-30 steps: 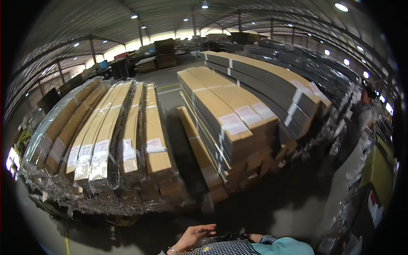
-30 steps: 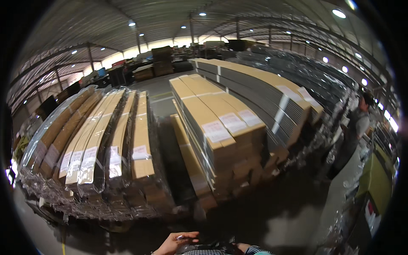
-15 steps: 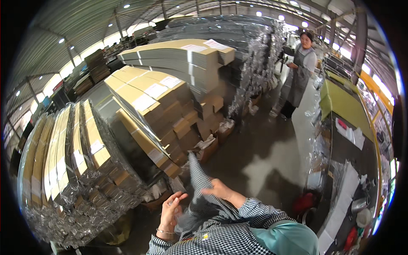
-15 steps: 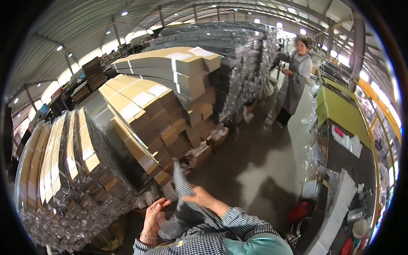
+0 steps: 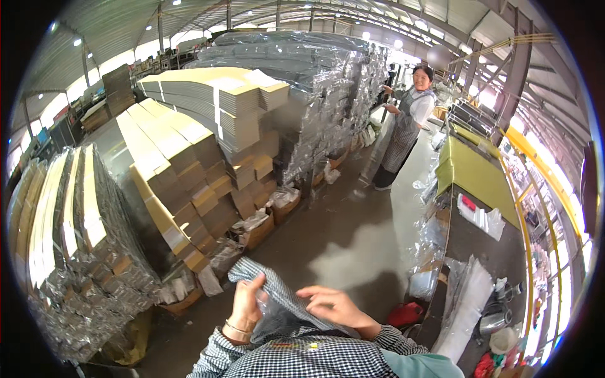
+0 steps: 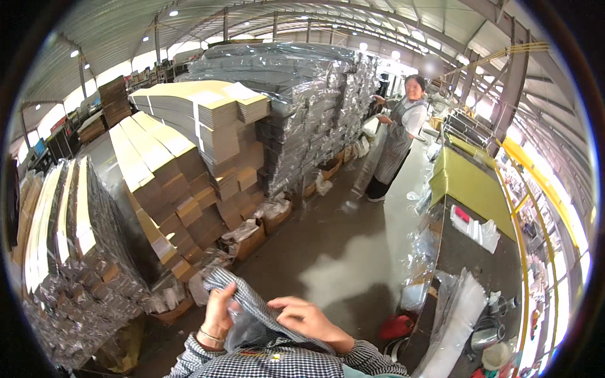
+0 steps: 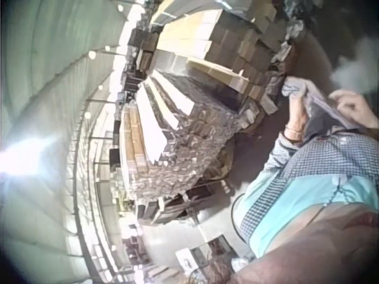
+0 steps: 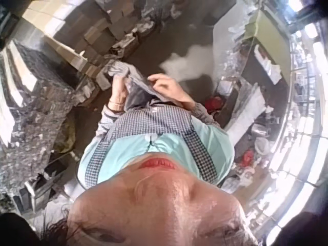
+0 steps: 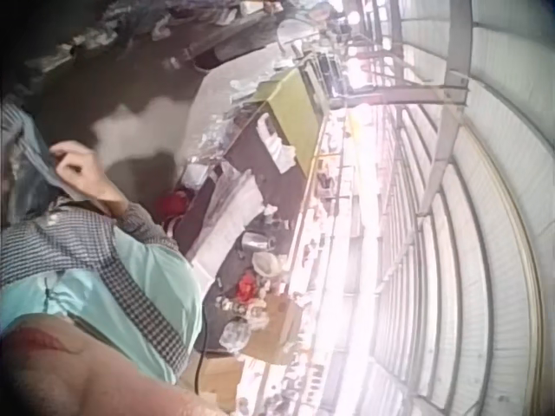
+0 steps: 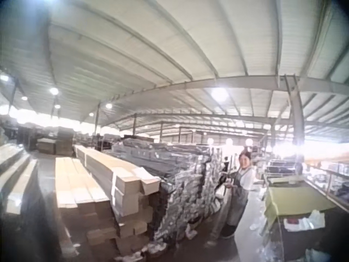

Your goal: Handling long boxed components and placing them into protective plastic bags.

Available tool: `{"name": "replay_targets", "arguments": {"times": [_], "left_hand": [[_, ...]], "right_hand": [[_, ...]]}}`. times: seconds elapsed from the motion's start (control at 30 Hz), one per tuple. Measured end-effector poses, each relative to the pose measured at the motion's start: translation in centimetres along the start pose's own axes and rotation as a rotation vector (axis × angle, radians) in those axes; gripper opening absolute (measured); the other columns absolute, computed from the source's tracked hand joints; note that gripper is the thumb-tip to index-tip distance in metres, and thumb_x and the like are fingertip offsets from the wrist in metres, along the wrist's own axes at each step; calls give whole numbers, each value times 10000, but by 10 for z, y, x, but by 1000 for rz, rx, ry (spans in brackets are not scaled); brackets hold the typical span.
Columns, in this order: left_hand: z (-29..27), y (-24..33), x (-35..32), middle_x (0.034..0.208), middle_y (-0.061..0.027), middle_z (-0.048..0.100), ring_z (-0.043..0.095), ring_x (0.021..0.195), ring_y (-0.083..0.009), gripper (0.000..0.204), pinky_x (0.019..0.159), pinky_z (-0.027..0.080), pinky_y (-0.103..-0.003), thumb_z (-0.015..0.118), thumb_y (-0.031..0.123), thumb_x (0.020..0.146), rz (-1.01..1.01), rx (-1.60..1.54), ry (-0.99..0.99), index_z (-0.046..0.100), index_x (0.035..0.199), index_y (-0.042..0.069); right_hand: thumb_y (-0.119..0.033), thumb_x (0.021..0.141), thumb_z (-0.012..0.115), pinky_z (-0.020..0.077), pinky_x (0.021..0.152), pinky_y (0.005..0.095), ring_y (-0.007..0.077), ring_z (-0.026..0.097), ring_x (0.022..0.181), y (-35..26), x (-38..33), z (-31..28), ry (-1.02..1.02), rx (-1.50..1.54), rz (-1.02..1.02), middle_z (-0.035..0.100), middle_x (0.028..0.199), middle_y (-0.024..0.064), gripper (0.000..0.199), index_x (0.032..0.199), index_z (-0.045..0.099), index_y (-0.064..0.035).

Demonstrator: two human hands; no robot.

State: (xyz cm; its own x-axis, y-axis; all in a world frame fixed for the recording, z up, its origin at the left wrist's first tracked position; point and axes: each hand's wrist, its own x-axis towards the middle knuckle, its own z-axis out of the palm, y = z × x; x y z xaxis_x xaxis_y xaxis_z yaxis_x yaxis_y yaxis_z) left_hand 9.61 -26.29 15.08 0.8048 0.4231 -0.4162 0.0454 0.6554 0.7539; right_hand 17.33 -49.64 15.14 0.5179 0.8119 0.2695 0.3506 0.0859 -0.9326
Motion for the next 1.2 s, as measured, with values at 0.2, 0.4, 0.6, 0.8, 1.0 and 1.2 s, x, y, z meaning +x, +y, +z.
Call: {"name": "replay_targets", "arguments": {"times": [0.2, 0.4, 0.6, 0.8, 1.0, 1.2], "left_hand": [[115, 38, -99, 960, -100, 684, 658, 691, -161, 97, 584, 532, -285, 654, 79, 939, 318, -265, -471, 619, 1027, 55], [184, 37, -85, 772, -170, 623, 566, 564, -173, 210, 509, 454, -294, 710, 77, 881, 452, 25, -927, 596, 980, -69], [217, 14, -82, 730, -178, 619, 520, 491, -172, 230, 495, 440, -302, 710, 88, 865, 822, 167, -1376, 614, 956, -100], [215, -12, -89, 746, -179, 621, 524, 510, -172, 241, 504, 443, -302, 704, 100, 870, 669, 72, -1390, 611, 969, -99], [195, -35, -77, 763, -181, 622, 529, 529, -173, 252, 513, 447, -302, 699, 112, 874, 490, -14, -1353, 608, 983, -97], [181, -38, -79, 780, -182, 623, 534, 547, -174, 264, 521, 450, -302, 693, 124, 879, 449, -57, -1305, 604, 996, -95]], "right_hand": [[-54, 946, 565, 443, 1007, 355, 231, 590, 1149, 32, -44, -94, 270, 123, 171, 644, 1218, 154, 148, 937, 671, 48], [-171, 974, 602, 420, 1034, 373, 220, 533, 1224, 75, -64, -119, -77, 393, 221, 608, 1277, 113, 272, 1169, 648, 13], [-173, 954, 642, 469, 959, 337, 184, 585, 1113, 92, -61, -148, -179, 289, 185, 632, 1199, 82, 294, 1195, 637, -4], [-154, 925, 675, 500, 930, 335, 175, 627, 1028, 102, -78, -152, -65, 256, 225, 662, 1130, 86, 281, 1161, 647, -6], [-156, 916, 688, 506, 922, 338, 184, 641, 1010, 131, -116, -139, 42, 345, 363, 691, 1064, 78, 252, 1131, 669, -24], [-137, 921, 677, 499, 926, 329, 154, 629, 1019, 132, -121, -138, 68, 329, 480, 686, 1089, 57, 265, 1161, 670, -24]]}}
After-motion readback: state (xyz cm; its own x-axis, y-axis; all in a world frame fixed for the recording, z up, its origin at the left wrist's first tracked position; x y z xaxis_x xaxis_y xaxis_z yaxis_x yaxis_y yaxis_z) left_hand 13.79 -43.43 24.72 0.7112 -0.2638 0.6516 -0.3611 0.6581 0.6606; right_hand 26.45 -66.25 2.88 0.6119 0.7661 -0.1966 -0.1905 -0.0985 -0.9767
